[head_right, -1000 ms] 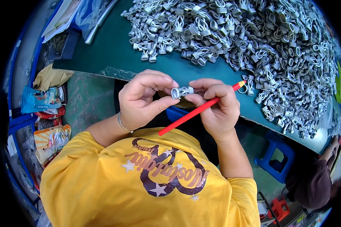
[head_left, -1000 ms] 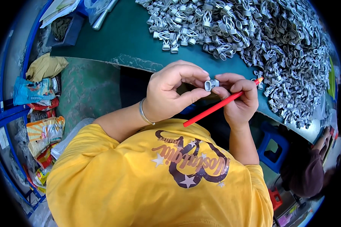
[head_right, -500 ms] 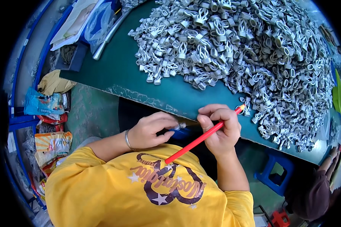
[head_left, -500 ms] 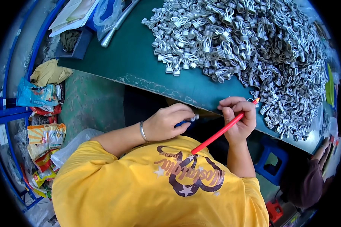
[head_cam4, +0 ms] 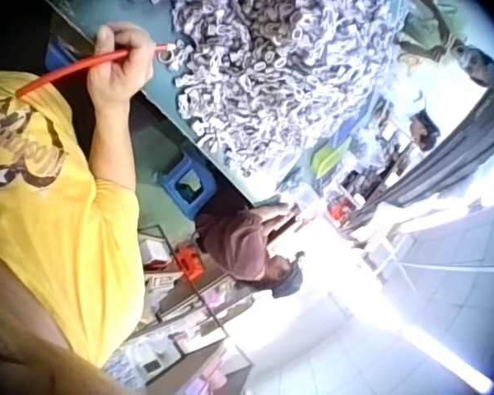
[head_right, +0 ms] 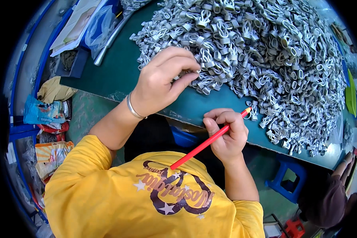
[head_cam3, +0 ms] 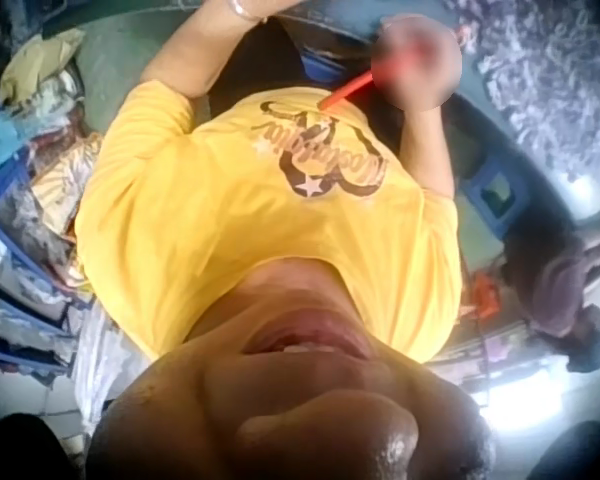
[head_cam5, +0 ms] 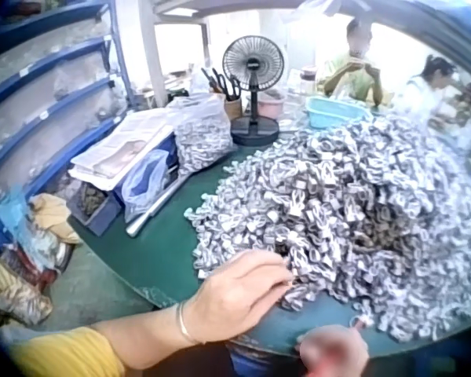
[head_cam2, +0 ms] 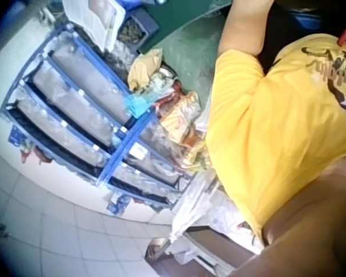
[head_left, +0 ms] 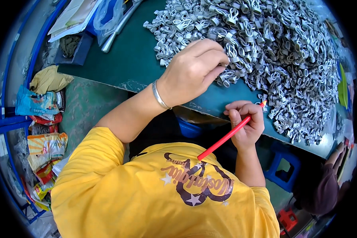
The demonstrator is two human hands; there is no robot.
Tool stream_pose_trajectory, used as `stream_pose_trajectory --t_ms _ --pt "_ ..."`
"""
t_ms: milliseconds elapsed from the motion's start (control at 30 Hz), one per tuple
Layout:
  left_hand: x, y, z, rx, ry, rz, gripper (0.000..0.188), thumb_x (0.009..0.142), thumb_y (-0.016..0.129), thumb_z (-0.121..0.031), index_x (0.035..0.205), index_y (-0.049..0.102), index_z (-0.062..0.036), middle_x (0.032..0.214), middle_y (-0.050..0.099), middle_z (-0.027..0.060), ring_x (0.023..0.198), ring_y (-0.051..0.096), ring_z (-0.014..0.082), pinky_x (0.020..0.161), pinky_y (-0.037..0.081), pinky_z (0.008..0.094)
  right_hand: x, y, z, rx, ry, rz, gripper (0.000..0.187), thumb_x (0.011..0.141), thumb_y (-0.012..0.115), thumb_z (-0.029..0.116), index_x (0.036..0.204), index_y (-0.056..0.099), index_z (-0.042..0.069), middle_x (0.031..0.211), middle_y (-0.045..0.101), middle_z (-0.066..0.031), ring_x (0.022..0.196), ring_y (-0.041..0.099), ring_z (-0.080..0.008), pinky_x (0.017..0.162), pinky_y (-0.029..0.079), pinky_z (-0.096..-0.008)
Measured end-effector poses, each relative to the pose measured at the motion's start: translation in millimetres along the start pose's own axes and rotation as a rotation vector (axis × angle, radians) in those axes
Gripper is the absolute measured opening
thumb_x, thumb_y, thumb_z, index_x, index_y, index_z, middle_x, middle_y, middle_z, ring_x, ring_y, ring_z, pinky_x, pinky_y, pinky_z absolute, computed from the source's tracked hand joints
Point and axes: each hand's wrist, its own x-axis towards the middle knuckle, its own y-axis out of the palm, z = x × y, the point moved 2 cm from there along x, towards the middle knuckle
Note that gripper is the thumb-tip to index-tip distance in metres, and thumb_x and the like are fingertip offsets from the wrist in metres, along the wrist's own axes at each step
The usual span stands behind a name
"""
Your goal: The person assembles metal clips by hand at a workstation, taking components from a large pile, fitting them together, and placing the finished items into a container.
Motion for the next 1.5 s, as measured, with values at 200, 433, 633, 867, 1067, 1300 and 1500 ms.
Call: stream_pose_trajectory --t_ms 200,433,633,867,1067,1300,1500 --pt "-31.1 -6.1 -12.2 -0.683 -0.575 -0.106 0.018 0.079 0.068 0.002 0.096 0.062 0.0019 0.09 0.063 0.0088 0.071 0.063 0.0134 0.063 0.052 0.0239 2.6 1.6 0.0 0.024 0.023 -0.006 0.022 0.08 0.065 -0.007 0.084 0.045 0.002 0.086 0.064 -0.0171 0.072 0.061 -0.0165 0.065 0.051 -0.0252" --pt "-66.5 7.6 -26.0 -1.299 -1.151 -0.126 0.018 0.085 0.063 0.0 0.102 0.056 0.0032 0.086 0.065 0.012 0.074 0.067 0.0174 0.068 0.057 0.0269 5.1 12.7 6.2 0.384 0.155 -0.018 0.019 0.085 0.057 -0.007 0.092 0.041 0.002 0.099 0.059 -0.0195 0.08 0.065 -0.0179 0.07 0.055 -0.0262" --pt "-68.9 5.9 -34.1 -1.255 -1.004 -0.081 0.023 0.082 0.064 0.006 0.103 0.055 0.0054 0.091 0.065 0.0162 0.08 0.068 0.0222 0.072 0.058 0.0304 5.8 12.2 4.7 0.385 0.217 -0.005 0.02 0.084 0.059 -0.008 0.088 0.042 0.002 0.095 0.062 -0.0194 0.076 0.064 -0.0153 0.068 0.055 -0.0251" --pt "-67.8 3.6 -40.9 -1.184 -0.88 -0.064 0.025 0.082 0.062 0.007 0.106 0.056 0.0071 0.094 0.063 0.0155 0.084 0.067 0.0227 0.075 0.056 0.0299 7.8 8.3 2.0 0.394 0.167 0.033 0.02 0.083 0.06 -0.008 0.085 0.043 0.002 0.093 0.062 -0.0194 0.076 0.063 -0.0151 0.07 0.054 -0.0263" --pt "-67.0 0.3 -38.1 -0.943 -0.662 -0.035 0.022 0.08 0.064 0.009 0.101 0.061 0.0061 0.104 0.059 0.0146 0.087 0.064 0.018 0.077 0.054 0.0263 5.4 10.6 0.4 0.32 0.007 -0.009 0.028 0.079 0.064 -0.011 0.086 0.04 0.003 0.099 0.059 -0.0205 0.088 0.064 -0.0227 0.073 0.055 -0.0289" --pt "-78.1 -0.2 -36.9 -0.969 -0.756 0.004 0.024 0.079 0.064 0.012 0.102 0.06 0.0061 0.099 0.059 0.0138 0.086 0.063 0.0167 0.076 0.053 0.0256 3.2 9.7 12.2 0.16 -0.27 -0.025 0.044 0.07 0.074 -0.009 0.089 0.037 0.006 0.097 0.059 -0.0207 0.088 0.064 -0.028 0.073 0.055 -0.0352" --pt "-113.6 -8.3 -43.4 -1.222 -0.913 0.195 0.016 0.079 0.06 0.013 0.093 0.059 0.0058 0.098 0.06 0.0155 0.086 0.066 0.0212 0.076 0.057 0.0297 3.0 -4.2 5.9 0.054 -0.203 -0.076 0.027 0.085 0.066 0.009 0.089 0.039 0.004 0.091 0.063 -0.0212 0.078 0.061 -0.021 0.066 0.051 -0.0272"
